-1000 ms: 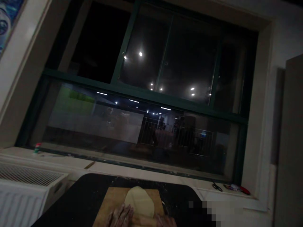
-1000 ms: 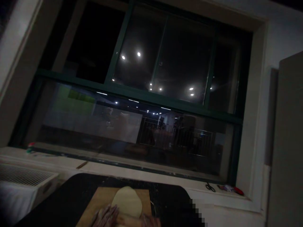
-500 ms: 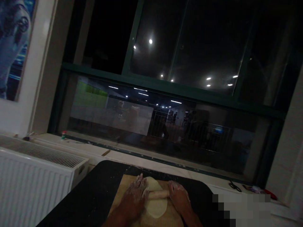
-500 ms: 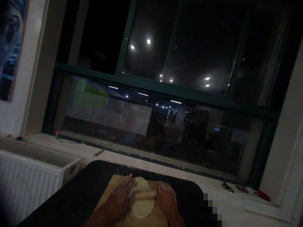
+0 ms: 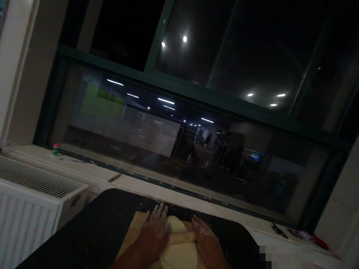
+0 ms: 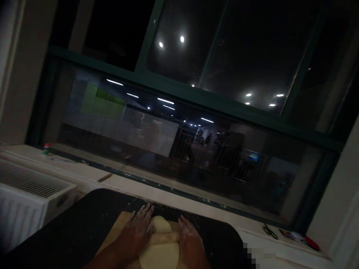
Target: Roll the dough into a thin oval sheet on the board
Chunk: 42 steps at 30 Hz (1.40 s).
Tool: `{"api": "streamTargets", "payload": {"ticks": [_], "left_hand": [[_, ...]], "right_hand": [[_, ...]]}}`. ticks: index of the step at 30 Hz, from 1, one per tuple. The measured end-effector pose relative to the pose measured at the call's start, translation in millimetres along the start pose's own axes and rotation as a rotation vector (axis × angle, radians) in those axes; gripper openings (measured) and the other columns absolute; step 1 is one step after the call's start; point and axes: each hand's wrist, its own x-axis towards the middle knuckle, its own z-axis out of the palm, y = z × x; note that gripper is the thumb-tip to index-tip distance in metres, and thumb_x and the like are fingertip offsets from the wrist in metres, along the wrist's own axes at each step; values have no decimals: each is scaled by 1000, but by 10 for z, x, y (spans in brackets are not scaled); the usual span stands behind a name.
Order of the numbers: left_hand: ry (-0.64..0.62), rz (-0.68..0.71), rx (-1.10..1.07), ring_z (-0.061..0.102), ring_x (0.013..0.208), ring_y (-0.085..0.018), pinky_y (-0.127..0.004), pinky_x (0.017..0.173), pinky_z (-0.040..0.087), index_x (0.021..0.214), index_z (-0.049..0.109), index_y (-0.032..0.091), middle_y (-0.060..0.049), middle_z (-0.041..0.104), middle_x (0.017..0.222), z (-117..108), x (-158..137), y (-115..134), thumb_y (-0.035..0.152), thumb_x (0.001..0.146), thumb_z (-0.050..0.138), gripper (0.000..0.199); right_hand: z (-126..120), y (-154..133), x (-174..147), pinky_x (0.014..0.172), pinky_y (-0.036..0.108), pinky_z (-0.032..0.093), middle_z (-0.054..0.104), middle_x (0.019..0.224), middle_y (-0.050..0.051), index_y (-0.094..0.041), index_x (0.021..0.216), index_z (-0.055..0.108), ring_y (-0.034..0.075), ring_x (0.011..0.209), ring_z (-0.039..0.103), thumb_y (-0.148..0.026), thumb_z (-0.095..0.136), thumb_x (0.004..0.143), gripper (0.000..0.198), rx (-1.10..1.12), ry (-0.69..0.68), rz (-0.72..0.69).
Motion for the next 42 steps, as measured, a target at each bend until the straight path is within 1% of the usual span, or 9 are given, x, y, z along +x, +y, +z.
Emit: {"api": "streamTargets", "payload": {"ticks": [5,9,14,19,23,27,33,37,42], "left_hand": [[183,201,32,44,151,-35,-60,123,42,154,53,16,-15,49,161,71,-194,2,32,107,39,52],[328,312,105,47,150,-36,-55,120,47,153,55,17,-15,53,160,186,-432,10,26,105,43,50],[370,445,131,52,147,-28,-51,126,40,154,54,28,-4,58,157,85,-851,34,23,107,42,49],[401,493,130,61,139,-22,-41,123,44,157,48,24,-3,60,155,-80,-1069,27,35,110,45,49],[384,426,108,61,139,-23,-41,122,46,151,56,20,-7,63,152,-32,-922,59,39,110,44,47],[210,251,88,56,143,-33,-54,122,45,146,61,15,-17,62,151,-54,-578,115,42,109,40,51],[-9,39,98,50,146,-41,-71,116,41,149,60,21,-18,57,156,-237,-72,-19,38,106,38,52],[-66,-22,117,49,147,-43,-73,114,41,151,57,17,-21,53,157,-240,48,-66,34,104,38,55],[-17,111,185,42,151,-42,-71,119,37,151,58,18,-18,49,161,-194,-86,2,27,102,41,53]], "right_hand": [[-236,-86,-367,117,38,51,64,148,4,-24,143,66,24,142,56,-33,39,108,45,36,-3,72],[-365,-121,-663,112,38,56,64,147,1,-29,142,67,25,140,57,-46,38,109,47,56,38,70],[-235,-40,-1133,108,43,59,71,139,3,-33,138,70,29,131,66,-48,34,108,49,76,140,-3],[-166,-165,-1344,103,45,62,71,139,5,-33,138,71,32,128,67,-49,33,107,51,49,182,-66],[-457,-414,-996,120,51,47,53,159,3,-27,155,53,29,147,49,-48,34,109,53,25,23,126],[-650,-492,-301,127,47,37,48,162,6,-23,157,50,24,153,41,-37,30,111,52,19,-218,137],[-352,-376,504,115,41,49,71,140,14,-18,139,68,27,133,65,-18,47,101,43,-34,-342,90],[-216,-359,616,105,35,54,78,127,13,-16,122,77,27,119,74,-14,47,99,38,-53,-319,124],[-285,-406,295,116,44,48,73,136,13,-16,125,76,29,132,66,-12,49,96,41,-37,-227,195]]}}
